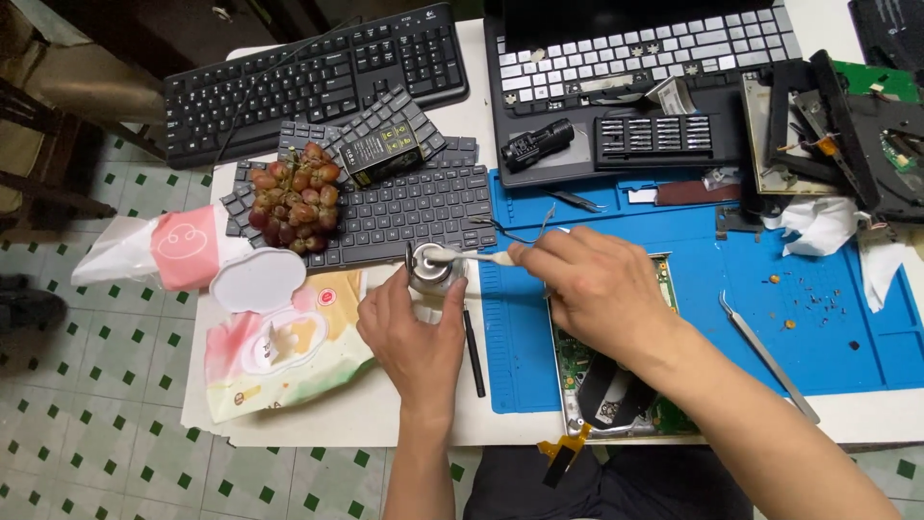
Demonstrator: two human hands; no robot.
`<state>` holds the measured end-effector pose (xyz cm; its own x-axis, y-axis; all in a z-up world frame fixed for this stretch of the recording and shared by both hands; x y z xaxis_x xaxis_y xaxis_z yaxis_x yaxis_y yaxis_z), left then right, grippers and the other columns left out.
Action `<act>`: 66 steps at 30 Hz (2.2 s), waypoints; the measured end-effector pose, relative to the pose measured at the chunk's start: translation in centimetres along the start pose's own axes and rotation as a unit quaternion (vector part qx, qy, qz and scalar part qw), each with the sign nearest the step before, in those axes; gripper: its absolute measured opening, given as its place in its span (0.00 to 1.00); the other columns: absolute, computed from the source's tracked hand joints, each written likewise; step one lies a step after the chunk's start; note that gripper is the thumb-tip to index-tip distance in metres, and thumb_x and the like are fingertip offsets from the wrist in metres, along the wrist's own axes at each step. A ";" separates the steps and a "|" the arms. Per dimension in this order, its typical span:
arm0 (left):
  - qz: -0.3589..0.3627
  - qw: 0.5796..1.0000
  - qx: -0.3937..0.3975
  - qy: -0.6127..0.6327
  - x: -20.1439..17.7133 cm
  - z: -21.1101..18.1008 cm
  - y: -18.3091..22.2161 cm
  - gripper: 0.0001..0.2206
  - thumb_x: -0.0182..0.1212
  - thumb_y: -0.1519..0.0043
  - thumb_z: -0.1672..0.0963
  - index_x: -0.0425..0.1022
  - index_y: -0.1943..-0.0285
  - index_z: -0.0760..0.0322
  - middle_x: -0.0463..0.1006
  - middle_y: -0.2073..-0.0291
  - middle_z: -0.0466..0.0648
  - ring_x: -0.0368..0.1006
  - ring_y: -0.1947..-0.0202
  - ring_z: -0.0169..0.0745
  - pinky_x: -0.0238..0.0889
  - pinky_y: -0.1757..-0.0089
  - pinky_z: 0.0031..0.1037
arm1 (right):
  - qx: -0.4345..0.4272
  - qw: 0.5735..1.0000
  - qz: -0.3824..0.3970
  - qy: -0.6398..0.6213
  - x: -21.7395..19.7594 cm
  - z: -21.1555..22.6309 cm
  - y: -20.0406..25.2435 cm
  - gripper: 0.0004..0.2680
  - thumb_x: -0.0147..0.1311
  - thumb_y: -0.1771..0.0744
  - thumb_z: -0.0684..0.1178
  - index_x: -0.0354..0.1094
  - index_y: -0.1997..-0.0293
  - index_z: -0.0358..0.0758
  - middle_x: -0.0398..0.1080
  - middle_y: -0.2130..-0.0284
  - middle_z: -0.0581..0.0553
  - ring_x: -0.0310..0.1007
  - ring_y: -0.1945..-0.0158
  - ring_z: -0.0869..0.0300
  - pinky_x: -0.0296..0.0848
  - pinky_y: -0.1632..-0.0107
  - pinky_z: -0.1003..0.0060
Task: Cleaning a circuit board with a toothbrush and adjusting a ribbon cable with a spudger.
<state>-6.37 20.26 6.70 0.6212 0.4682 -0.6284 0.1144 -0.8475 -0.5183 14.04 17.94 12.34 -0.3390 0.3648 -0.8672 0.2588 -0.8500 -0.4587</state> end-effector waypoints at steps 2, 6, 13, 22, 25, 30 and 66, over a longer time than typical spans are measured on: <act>0.000 1.000 0.007 -0.009 0.2 0.2 0.1 0.26 0.80 0.49 0.49 0.77 0.47 0.64 0.79 0.58 0.49 0.70 0.53 0.55 0.60 0.54 0.43 | -0.006 1.000 0.003 -0.001 0.4 0.0 0.0 0.13 0.56 0.40 0.36 0.75 0.57 0.53 0.70 0.70 0.54 0.72 0.69 0.56 0.74 0.67 0.63; 0.003 1.000 0.010 -0.013 0.2 0.3 0.1 0.26 0.80 0.49 0.48 0.77 0.47 0.64 0.79 0.58 0.48 0.71 0.54 0.56 0.60 0.54 0.44 | -0.023 1.000 0.001 0.017 -0.3 0.4 -0.5 0.14 0.56 0.41 0.36 0.75 0.57 0.52 0.70 0.70 0.54 0.71 0.70 0.57 0.73 0.67 0.64; -0.002 1.000 0.016 -0.012 0.1 0.4 0.3 0.29 0.80 0.50 0.47 0.77 0.46 0.65 0.79 0.58 0.49 0.71 0.54 0.55 0.61 0.54 0.43 | -0.001 1.000 0.011 -0.001 -1.5 0.0 -0.8 0.12 0.53 0.38 0.36 0.76 0.58 0.50 0.71 0.72 0.53 0.75 0.69 0.55 0.73 0.68 0.63; -0.006 1.000 0.000 0.014 -0.5 -0.5 -0.2 0.37 0.82 0.52 0.48 0.70 0.36 0.69 0.79 0.56 0.53 0.71 0.54 0.59 0.60 0.54 0.45 | 0.044 0.997 0.017 -0.065 -0.8 -0.3 -0.6 0.07 0.54 0.33 0.41 0.76 0.57 0.50 0.72 0.73 0.53 0.77 0.67 0.56 0.75 0.66 0.64; 0.013 1.000 0.004 0.012 -0.6 -0.6 -0.4 0.38 0.81 0.51 0.49 0.68 0.34 0.69 0.79 0.55 0.54 0.70 0.54 0.58 0.60 0.53 0.45 | 0.011 0.998 0.020 -0.059 -1.0 0.6 -0.8 0.07 0.55 0.34 0.38 0.75 0.60 0.48 0.71 0.73 0.51 0.77 0.69 0.55 0.75 0.67 0.64; 0.059 0.998 0.027 0.013 -0.9 -1.4 -0.9 0.41 0.81 0.49 0.54 0.62 0.28 0.73 0.78 0.53 0.62 0.71 0.54 0.63 0.61 0.52 0.47 | 0.007 0.999 0.018 -0.041 -1.6 0.6 -0.5 0.06 0.54 0.34 0.38 0.73 0.63 0.47 0.69 0.75 0.50 0.75 0.70 0.52 0.74 0.68 0.60; 0.289 0.941 0.161 -0.076 4.8 -15.4 14.7 0.28 0.63 0.39 0.47 0.68 0.36 0.66 0.72 0.47 0.60 0.69 0.50 0.62 0.63 0.55 0.45 | 0.507 0.785 -0.097 -0.342 -2.5 -7.7 31.1 0.12 0.55 0.31 0.43 0.71 0.41 0.33 0.79 0.61 0.43 0.78 0.57 0.60 0.76 0.52 0.69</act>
<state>10.22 6.18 4.96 0.3868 0.0033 -0.9222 -0.4647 -0.8630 -0.1980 29.92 -6.48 -1.30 -0.7793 0.5299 -0.3345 -0.5934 -0.7957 0.1217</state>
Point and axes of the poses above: each hand's wrist, its own y-axis away from the middle knuckle, its own x-axis out of the palm, z = x × y, the point moved 6 cm from there along -y, towards the middle knuckle
